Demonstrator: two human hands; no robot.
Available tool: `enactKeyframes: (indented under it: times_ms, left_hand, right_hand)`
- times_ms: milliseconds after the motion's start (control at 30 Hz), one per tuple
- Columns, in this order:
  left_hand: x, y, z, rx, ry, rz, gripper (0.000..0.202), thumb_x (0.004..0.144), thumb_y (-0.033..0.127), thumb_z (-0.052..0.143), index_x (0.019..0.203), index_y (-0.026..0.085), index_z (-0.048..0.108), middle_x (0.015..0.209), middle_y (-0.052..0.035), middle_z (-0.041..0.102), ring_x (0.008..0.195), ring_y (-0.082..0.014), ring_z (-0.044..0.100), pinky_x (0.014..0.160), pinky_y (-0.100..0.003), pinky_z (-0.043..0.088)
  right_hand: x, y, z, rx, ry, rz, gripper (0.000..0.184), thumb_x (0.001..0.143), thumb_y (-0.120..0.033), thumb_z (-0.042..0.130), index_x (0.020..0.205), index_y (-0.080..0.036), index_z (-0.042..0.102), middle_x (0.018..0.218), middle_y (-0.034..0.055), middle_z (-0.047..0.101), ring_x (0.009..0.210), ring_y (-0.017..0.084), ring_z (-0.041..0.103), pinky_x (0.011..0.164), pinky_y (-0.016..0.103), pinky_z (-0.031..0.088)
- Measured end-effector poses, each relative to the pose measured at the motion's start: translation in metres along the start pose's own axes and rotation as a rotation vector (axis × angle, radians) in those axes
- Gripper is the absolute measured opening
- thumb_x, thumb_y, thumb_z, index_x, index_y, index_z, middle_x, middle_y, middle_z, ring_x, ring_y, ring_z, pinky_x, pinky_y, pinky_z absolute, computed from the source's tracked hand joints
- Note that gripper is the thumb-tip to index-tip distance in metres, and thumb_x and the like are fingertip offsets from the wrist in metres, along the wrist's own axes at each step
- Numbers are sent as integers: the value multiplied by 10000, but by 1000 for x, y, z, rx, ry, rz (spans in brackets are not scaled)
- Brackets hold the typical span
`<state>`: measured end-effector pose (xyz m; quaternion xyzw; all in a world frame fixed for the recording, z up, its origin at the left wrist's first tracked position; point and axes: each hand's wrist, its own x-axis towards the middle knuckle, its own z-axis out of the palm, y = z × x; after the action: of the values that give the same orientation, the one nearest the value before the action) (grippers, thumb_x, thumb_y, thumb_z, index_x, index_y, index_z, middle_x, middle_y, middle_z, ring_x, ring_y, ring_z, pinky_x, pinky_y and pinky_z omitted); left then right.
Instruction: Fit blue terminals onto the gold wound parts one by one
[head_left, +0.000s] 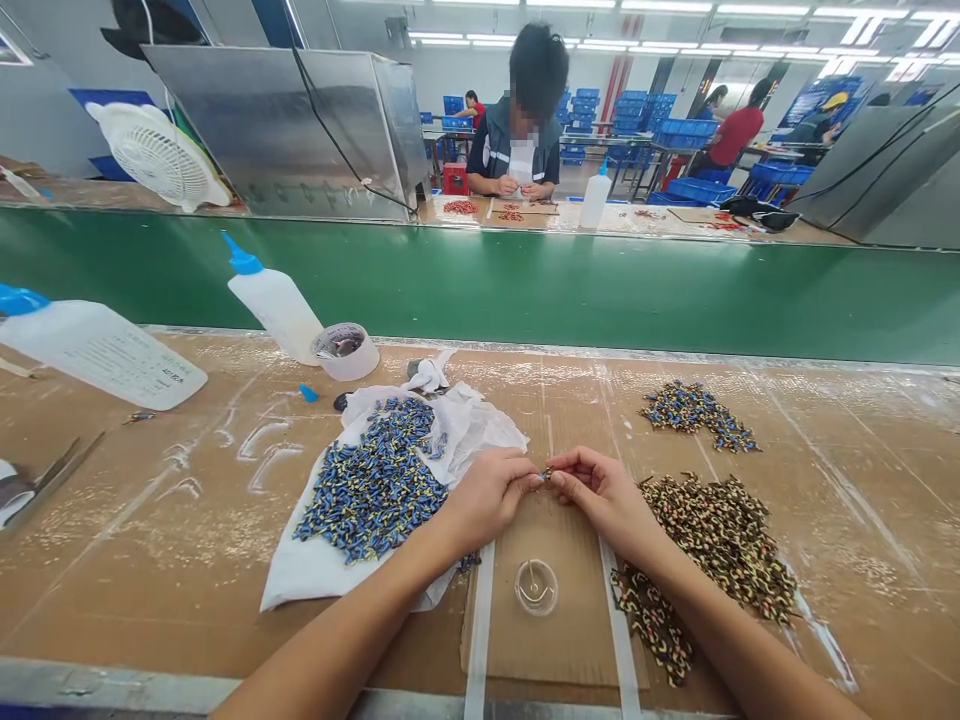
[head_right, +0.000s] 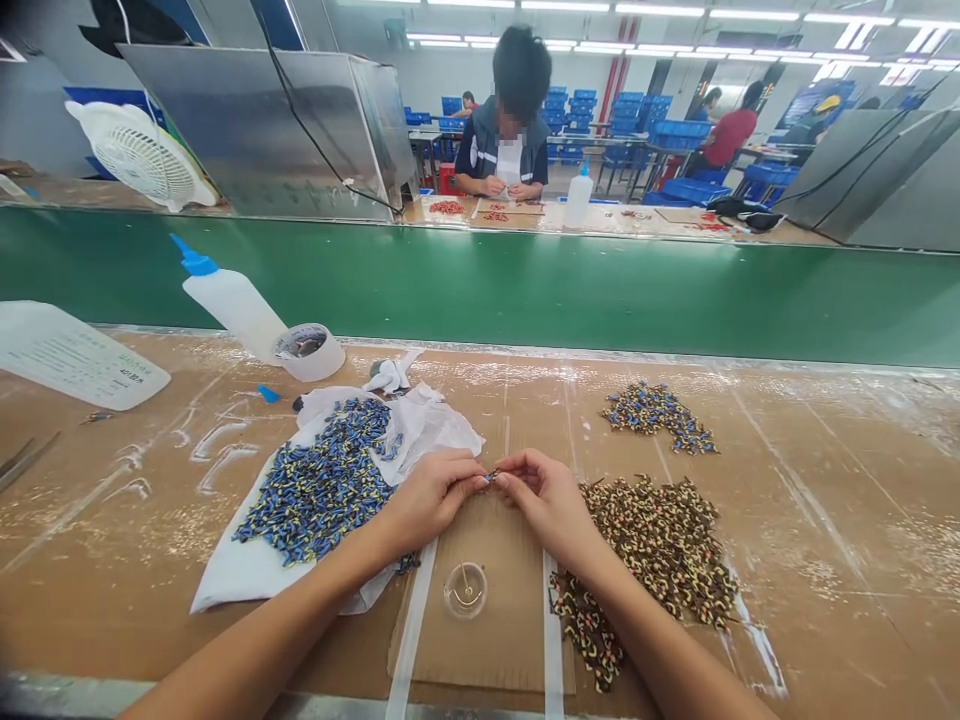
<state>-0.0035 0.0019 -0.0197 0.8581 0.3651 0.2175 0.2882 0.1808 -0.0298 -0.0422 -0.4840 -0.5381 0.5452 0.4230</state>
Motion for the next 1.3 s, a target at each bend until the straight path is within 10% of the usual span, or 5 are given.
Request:
enactKeyframes:
  times_ms: [600, 1133, 1300]
  left_hand:
    - [4, 4, 8, -144, -87, -149, 253, 860, 101, 483, 686, 164, 656, 686, -3, 631, 659, -130, 546, 646, -238, 353]
    - [1, 9, -6, -189, -87, -123, 319, 922, 228, 431, 685, 138, 624, 633, -1, 577, 613, -120, 497, 601, -219, 350]
    - [0, 0, -31, -113, 57, -150, 231, 920, 274, 457, 1050, 184, 624, 827, -20, 653, 699, -146, 551, 655, -243, 405]
  right_hand:
    - [-8, 8, 9, -251, -28, -90, 212, 972, -296, 438, 797, -199, 506, 639, -5, 592, 544, 127, 534, 506, 236, 411]
    - [-4, -13, 6, 41, -80, 7, 253, 893, -423, 574, 905, -171, 586, 721, 22, 647, 622, 135, 594, 567, 241, 475]
    - [7, -14, -33, -315, 246, -161, 258, 882, -414, 561, 937, -172, 632, 770, 51, 689, 688, 181, 642, 643, 294, 509]
